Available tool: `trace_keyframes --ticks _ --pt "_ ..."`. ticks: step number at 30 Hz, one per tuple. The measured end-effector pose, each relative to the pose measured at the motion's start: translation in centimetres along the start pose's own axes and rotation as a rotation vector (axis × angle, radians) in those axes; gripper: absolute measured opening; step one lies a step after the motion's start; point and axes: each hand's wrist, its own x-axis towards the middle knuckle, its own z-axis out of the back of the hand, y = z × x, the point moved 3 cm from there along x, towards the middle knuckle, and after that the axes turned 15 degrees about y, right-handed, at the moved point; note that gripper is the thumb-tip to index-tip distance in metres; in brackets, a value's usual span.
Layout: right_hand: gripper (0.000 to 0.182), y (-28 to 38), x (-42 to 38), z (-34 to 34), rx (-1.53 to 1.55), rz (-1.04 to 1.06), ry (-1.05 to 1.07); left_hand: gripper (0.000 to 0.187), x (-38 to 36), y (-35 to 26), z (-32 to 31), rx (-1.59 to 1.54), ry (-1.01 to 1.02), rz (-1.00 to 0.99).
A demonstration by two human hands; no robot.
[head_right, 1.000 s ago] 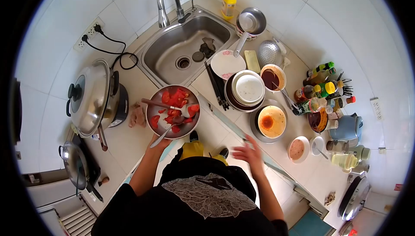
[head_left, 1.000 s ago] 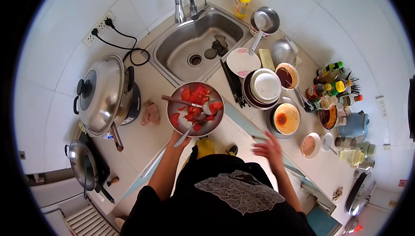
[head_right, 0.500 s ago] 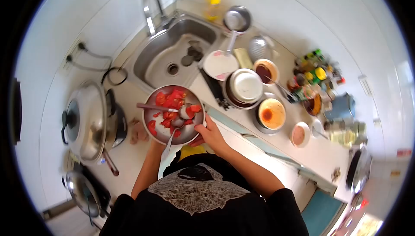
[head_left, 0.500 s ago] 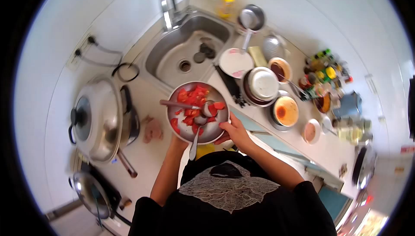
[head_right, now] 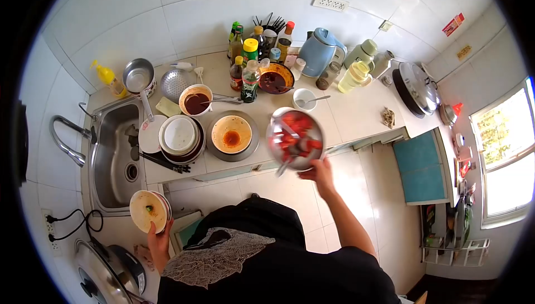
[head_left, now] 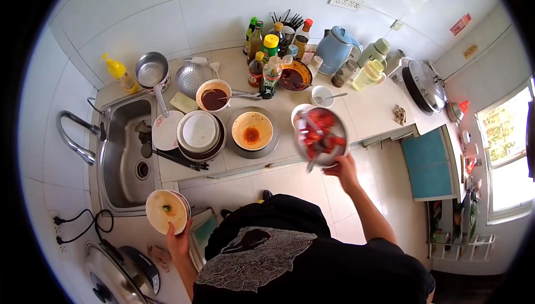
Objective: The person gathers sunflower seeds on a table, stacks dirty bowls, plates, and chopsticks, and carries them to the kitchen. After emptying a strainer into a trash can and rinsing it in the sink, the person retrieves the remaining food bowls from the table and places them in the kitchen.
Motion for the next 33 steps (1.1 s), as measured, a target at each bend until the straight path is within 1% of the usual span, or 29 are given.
trace_keyframes --ticks 1,3,5,6,8,10,11,12,14,16,17,18,19,20,21,22,23,24,25,26,27,28,30,32,33 --pt "0.031 -0.8 0.6 3.2 0.034 0.060 -0.059 0.048 -0.1 0.5 -0.6 -0.002 -0.004 -0.014" --pt "0.030 -1.5 1.8 8.0 0.064 0.115 -0.206 0.048 -0.1 1.1 -1.6 -0.001 -0.016 -0.038" --pt "0.031 -2.9 3.4 12.1 0.091 0.157 -0.290 0.049 0.6 1.4 -2.6 -0.056 0.006 -0.043" --pt "0.031 -3.9 4.8 13.7 0.087 0.149 -0.300 0.049 -0.4 1.6 -2.7 -0.061 -0.025 -0.089" --pt "0.029 -6.7 6.3 18.2 0.182 0.117 -0.345 0.049 -0.6 2.3 -3.4 -0.086 0.084 -0.102" --pt "0.027 -8.1 6.5 19.4 0.337 0.073 -0.396 0.047 -2.0 3.0 -3.7 -0.086 0.098 -0.142" --pt "0.029 -8.8 6.6 20.3 0.383 0.044 -0.378 0.047 -2.9 3.4 -4.2 -0.097 0.069 -0.154" --pt "0.034 -9.6 6.1 21.5 0.431 0.070 -0.360 0.046 -3.1 3.9 -5.0 -0.106 0.053 -0.138" --pt "0.038 -9.6 6.5 21.6 0.433 0.045 -0.331 0.046 -4.7 4.4 -6.0 -0.039 0.008 -0.200" --pt "0.038 -9.1 3.6 23.4 0.376 0.110 -0.438 0.046 -1.6 4.5 -6.4 -0.068 -0.015 -0.116" --pt "0.038 -9.2 3.2 24.0 0.376 0.121 -0.392 0.046 -0.4 4.9 -6.5 -0.096 -0.046 -0.055" --pt "0.038 -9.5 3.2 24.6 0.376 0.131 -0.347 0.047 -0.5 4.7 -7.0 -0.050 -0.034 -0.103" --pt "0.039 -10.3 4.9 25.0 0.326 0.026 -0.324 0.047 -1.4 4.4 -7.6 -0.004 -0.020 -0.151" --pt "0.040 -10.5 7.9 24.6 0.278 -0.080 -0.300 0.048 -3.0 4.0 -7.0 -0.047 -0.029 -0.214" --pt "0.045 -9.4 7.6 24.3 0.139 -0.056 -0.350 0.049 -1.4 3.3 -6.7 -0.073 0.017 -0.173" --pt "0.043 -10.7 8.5 26.8 -0.103 0.108 -0.531 0.051 -0.3 3.2 -7.0 -0.156 -0.104 -0.121" --pt "0.041 -11.5 9.0 29.2 -0.363 0.236 -0.710 0.051 0.9 2.6 -5.5 -0.086 0.004 -0.110" --pt "0.043 -5.3 8.2 21.8 -0.878 0.268 -0.882 0.051 0.5 2.4 -6.1 -0.017 -0.051 -0.144" --pt "0.050 -4.7 8.7 20.4 -0.878 0.302 -0.814 0.050 1.3 1.7 -5.1 -0.032 -0.013 -0.078" --pt "0.057 -1.7 7.5 16.7 -1.075 0.395 -0.667 0.050 2.9 1.1 -4.3 -0.047 0.024 -0.012" --pt "0.062 -1.7 8.6 15.6 -1.224 0.404 -0.571 0.050 2.8 0.9 -4.3 -0.043 0.037 0.004" --pt "0.060 -1.1 9.3 13.7 -1.254 0.426 -0.496 0.050 3.0 0.7 -4.3 -0.053 0.011 -0.011" --pt "0.058 -0.3 11.0 11.2 -1.437 0.432 -0.397 0.050 3.4 0.4 -4.3 -0.056 -0.010 -0.017" --pt "0.054 -0.1 12.8 9.7 -1.431 0.337 -0.377 0.049 3.8 0.0 -4.4 -0.022 -0.033 -0.069" --pt "0.038 0.1 13.5 9.4 -1.461 0.351 -0.388 0.049 3.8 0.2 -5.2 -0.016 -0.028 -0.061"
